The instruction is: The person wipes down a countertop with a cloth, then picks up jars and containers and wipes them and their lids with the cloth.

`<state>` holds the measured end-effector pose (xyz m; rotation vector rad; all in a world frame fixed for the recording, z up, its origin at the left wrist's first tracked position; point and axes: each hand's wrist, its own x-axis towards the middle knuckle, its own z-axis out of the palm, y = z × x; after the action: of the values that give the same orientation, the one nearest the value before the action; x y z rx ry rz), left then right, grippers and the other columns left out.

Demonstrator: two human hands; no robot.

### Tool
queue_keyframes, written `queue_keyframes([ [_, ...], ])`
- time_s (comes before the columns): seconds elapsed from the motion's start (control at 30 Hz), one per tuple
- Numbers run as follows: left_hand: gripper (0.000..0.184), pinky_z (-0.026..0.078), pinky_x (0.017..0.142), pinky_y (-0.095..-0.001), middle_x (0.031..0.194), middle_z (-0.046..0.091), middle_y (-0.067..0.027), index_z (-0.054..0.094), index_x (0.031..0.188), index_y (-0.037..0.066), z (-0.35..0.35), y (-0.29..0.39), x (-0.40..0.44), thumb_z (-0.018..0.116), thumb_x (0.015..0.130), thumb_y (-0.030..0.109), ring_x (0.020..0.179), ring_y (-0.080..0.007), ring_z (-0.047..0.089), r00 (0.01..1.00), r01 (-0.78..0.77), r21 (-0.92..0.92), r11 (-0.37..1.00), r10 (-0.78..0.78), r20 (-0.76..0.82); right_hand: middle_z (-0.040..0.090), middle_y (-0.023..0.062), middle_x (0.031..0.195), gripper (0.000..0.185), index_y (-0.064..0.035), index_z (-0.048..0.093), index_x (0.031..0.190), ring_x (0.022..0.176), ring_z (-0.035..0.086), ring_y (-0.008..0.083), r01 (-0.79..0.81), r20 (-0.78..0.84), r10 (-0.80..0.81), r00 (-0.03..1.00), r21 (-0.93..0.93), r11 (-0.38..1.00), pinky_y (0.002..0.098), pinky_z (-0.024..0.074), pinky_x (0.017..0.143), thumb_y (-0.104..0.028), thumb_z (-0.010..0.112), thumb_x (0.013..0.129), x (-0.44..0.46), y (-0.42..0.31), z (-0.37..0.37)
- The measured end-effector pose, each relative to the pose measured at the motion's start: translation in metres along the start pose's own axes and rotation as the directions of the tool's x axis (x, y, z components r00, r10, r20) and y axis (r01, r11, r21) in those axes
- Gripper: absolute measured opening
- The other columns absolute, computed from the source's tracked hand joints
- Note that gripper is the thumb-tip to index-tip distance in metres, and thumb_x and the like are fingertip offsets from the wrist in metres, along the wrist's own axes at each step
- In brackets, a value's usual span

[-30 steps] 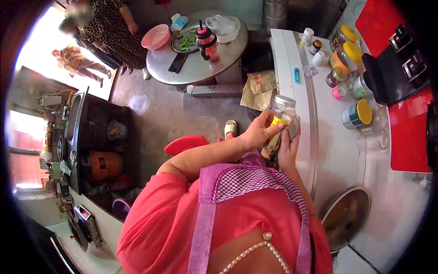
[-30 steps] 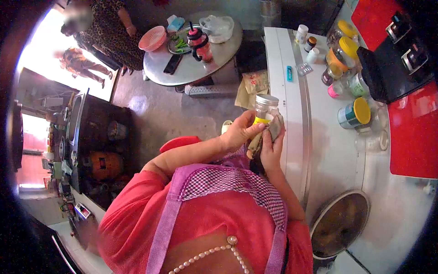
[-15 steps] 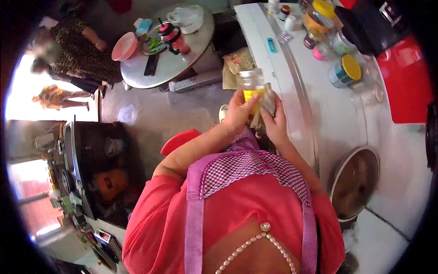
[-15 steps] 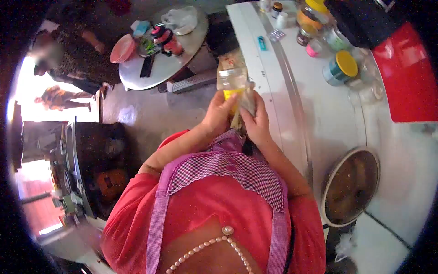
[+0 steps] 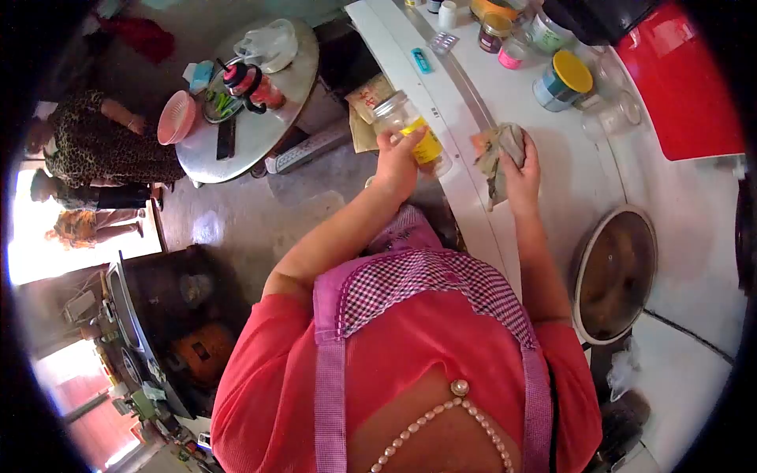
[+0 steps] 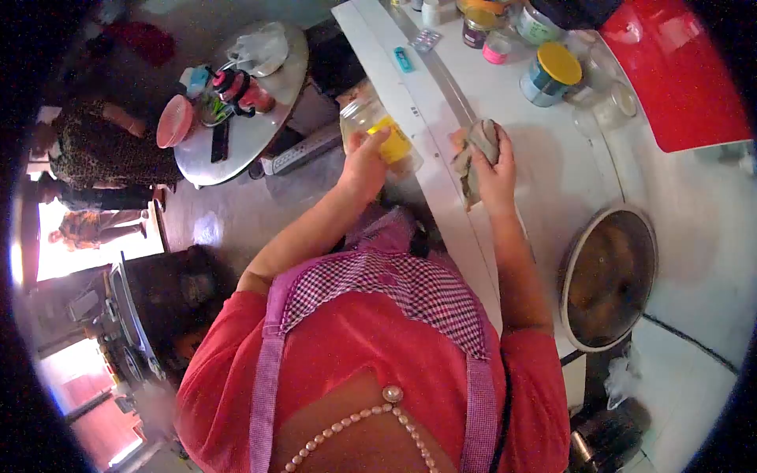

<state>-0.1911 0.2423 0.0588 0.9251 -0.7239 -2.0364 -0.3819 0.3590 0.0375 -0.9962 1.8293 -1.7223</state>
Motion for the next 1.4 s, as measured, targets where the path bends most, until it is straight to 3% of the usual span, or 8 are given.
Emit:
queue_keyframes([
  [0.2, 0.075, 0.046, 0.087, -0.0388, 0.12, 0.049, -0.0134, 0.026, 0.125, 0.008, 0.027, -0.024, 0.054, 0.077, 0.069, 0.007, 0.111, -0.0259, 0.049, 0.975, -0.22, 0.247, 0.944, 0.212, 0.061, 0.051, 0.0114, 0.125, 0.061, -0.0111, 0.048, 0.128, 0.114, 0.046, 0.034, 0.191, 0.096, -0.168, 0.981, -0.616, 0.764, 0.0502, 0.0347, 0.095, -0.016, 0.069, 0.071, -0.024, 0.068, -0.025],
  [0.3, 0.078, 0.046, 0.087, -0.0366, 0.118, 0.051, -0.0133, 0.03, 0.124, 0.006, 0.023, -0.031, 0.093, 0.08, 0.065, 0.009, 0.111, -0.0265, 0.049, 0.937, -0.284, 0.708, 0.646, 0.342, 0.064, 0.045, 0.0092, 0.132, 0.06, -0.0158, 0.049, 0.128, 0.123, 0.036, 0.0334, 0.235, 0.255, -0.029, 0.966, -0.832, 0.503, 0.0575, 0.0305, 0.095, -0.025, 0.068, 0.071, -0.051, 0.075, -0.017],
  [0.6, 0.081, 0.043, 0.093, -0.0356, 0.12, 0.053, -0.0147, 0.034, 0.129, 0.006, 0.045, -0.056, 0.176, 0.079, 0.062, 0.003, 0.113, -0.0265, 0.051, 0.888, -0.425, 0.725, 0.542, 0.405, 0.218, 0.034, 0.0055, 0.14, 0.064, -0.0203, 0.047, 0.129, 0.127, 0.029, 0.0362, 0.342, 0.399, 0.017, 0.917, -0.806, 0.484, 0.0575, 0.028, 0.101, -0.042, 0.069, 0.072, -0.062, 0.051, -0.014],
  [0.9, 0.106, 0.04, 0.099, -0.0364, 0.134, 0.041, -0.0201, 0.015, 0.141, 0.004, 0.045, -0.085, 0.207, 0.08, 0.057, 0.0, 0.12, -0.0295, 0.046, 0.925, -0.371, 0.572, 0.731, 0.347, 0.156, 0.047, 0.0095, 0.129, 0.063, -0.0149, 0.048, 0.129, 0.12, 0.041, 0.0327, 0.332, 0.365, -0.061, 0.929, -0.75, 0.572, 0.0473, 0.0337, 0.099, -0.019, 0.068, 0.069, -0.024, 0.063, -0.019],
  [1.13, 0.103, 0.04, 0.098, -0.0375, 0.138, 0.031, -0.0214, 0.012, 0.142, 0.005, 0.023, -0.081, 0.154, 0.081, 0.067, 0.021, 0.124, -0.0328, 0.039, 0.979, -0.171, 0.796, 0.581, 0.194, 0.069, 0.049, 0.0185, 0.121, 0.061, -0.0067, 0.045, 0.129, 0.105, 0.051, 0.0345, 0.219, 0.194, -0.148, 0.97, -0.418, 0.882, 0.042, 0.0417, 0.09, -0.007, 0.066, 0.072, 0.027, 0.042, -0.035],
  [1.27, 0.088, 0.04, 0.086, -0.0627, 0.142, 0.021, -0.0146, 0.015, 0.143, 0.023, 0.052, -0.051, 0.074, 0.06, 0.079, 0.06, 0.129, -0.0397, 0.026, 0.891, 0.317, 0.338, 0.886, -0.401, 0.214, 0.039, 0.0177, 0.133, 0.06, -0.0039, 0.04, 0.131, 0.117, 0.046, 0.0326, 0.092, 0.365, -0.046, 0.93, -0.109, 0.99, 0.0378, 0.0381, 0.099, -0.009, 0.067, 0.077, 0.047, -0.002, -0.024],
  [1.33, 0.074, 0.041, 0.093, -0.0556, 0.135, 0.036, -0.012, 0.026, 0.139, 0.018, 0.052, -0.056, 0.063, 0.055, 0.084, 0.057, 0.123, -0.0324, 0.039, 0.787, 0.501, 0.152, 0.852, -0.521, 0.33, 0.041, 0.019, 0.134, 0.057, -0.0011, 0.041, 0.131, 0.125, 0.041, 0.0337, -0.037, 0.584, 0.072, 0.808, -0.072, 0.997, 0.0382, 0.0349, 0.103, -0.011, 0.065, 0.08, 0.048, -0.022, -0.022],
  [1.4, 0.062, 0.041, 0.096, -0.0499, 0.127, 0.049, -0.0105, 0.038, 0.134, 0.012, 0.045, -0.055, 0.062, 0.053, 0.087, 0.049, 0.117, -0.0288, 0.048, 0.722, 0.535, 0.079, 0.841, -0.504, 0.473, 0.045, 0.0192, 0.132, 0.057, -0.0004, 0.042, 0.13, 0.125, 0.041, 0.0349, 0.248, 0.608, -0.003, 0.794, -0.32, 0.914, 0.0396, 0.0343, 0.103, -0.013, 0.066, 0.08, 0.077, -0.033, -0.033],
])
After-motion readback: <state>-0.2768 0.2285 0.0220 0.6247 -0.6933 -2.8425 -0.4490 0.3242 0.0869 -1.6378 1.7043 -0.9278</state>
